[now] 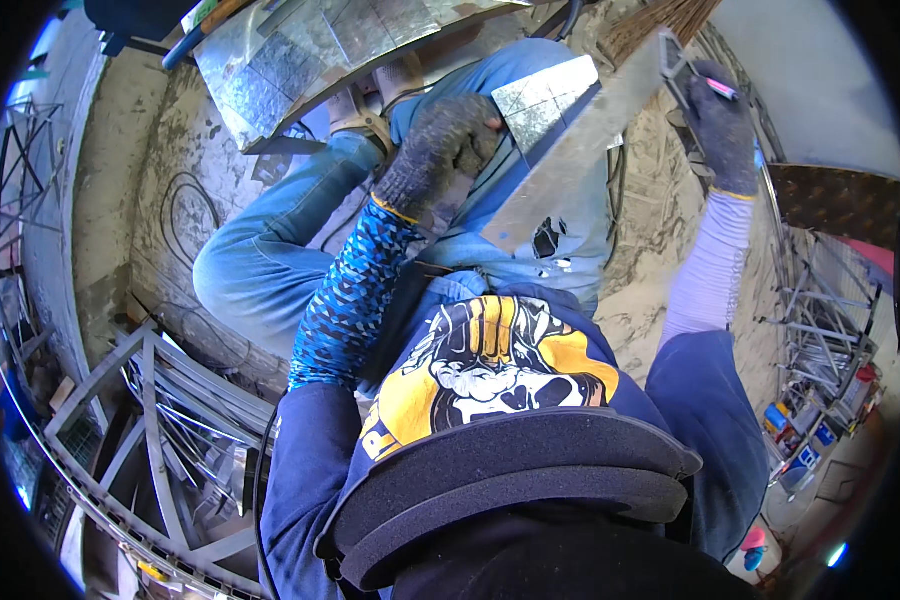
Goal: Marking a piece of metal sheet using a square and a marker for later fabrication.
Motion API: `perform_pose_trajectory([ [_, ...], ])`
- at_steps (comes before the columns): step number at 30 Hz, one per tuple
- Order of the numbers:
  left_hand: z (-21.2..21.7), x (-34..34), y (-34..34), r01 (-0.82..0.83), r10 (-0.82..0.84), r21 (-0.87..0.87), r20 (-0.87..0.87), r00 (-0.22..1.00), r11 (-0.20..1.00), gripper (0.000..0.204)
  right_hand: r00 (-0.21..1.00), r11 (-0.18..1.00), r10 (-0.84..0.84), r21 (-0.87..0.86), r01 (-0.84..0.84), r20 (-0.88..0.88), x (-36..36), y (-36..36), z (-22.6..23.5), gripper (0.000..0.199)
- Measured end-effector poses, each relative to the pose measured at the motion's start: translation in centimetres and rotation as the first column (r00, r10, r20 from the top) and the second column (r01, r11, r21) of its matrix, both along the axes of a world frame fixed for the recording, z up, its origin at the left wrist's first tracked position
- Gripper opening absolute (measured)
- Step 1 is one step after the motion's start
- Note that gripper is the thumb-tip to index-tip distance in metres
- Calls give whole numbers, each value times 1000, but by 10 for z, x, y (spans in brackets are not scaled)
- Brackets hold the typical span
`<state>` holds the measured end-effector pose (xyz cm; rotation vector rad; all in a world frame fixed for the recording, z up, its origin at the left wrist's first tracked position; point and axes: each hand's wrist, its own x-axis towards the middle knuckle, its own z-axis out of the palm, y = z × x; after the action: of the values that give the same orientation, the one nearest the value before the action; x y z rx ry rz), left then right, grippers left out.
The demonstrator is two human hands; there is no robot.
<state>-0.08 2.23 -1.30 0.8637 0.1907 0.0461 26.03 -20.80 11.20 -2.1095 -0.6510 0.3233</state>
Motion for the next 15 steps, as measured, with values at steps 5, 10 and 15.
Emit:
perform_pose_trajectory([
  [5,31,21,11,-283,159,757,235,959,589,20,623,831,405,-553,54,669,30,-94,-24,22],
  [10,33,29,16,-14,54,372,-98,994,928,17,888,851,205,-522,47,412,1,-93,-40,25],
  [15,28,-13,-30,-122,130,460,15,991,880,16,858,836,264,-548,23,440,-4,-106,-68,24],
])
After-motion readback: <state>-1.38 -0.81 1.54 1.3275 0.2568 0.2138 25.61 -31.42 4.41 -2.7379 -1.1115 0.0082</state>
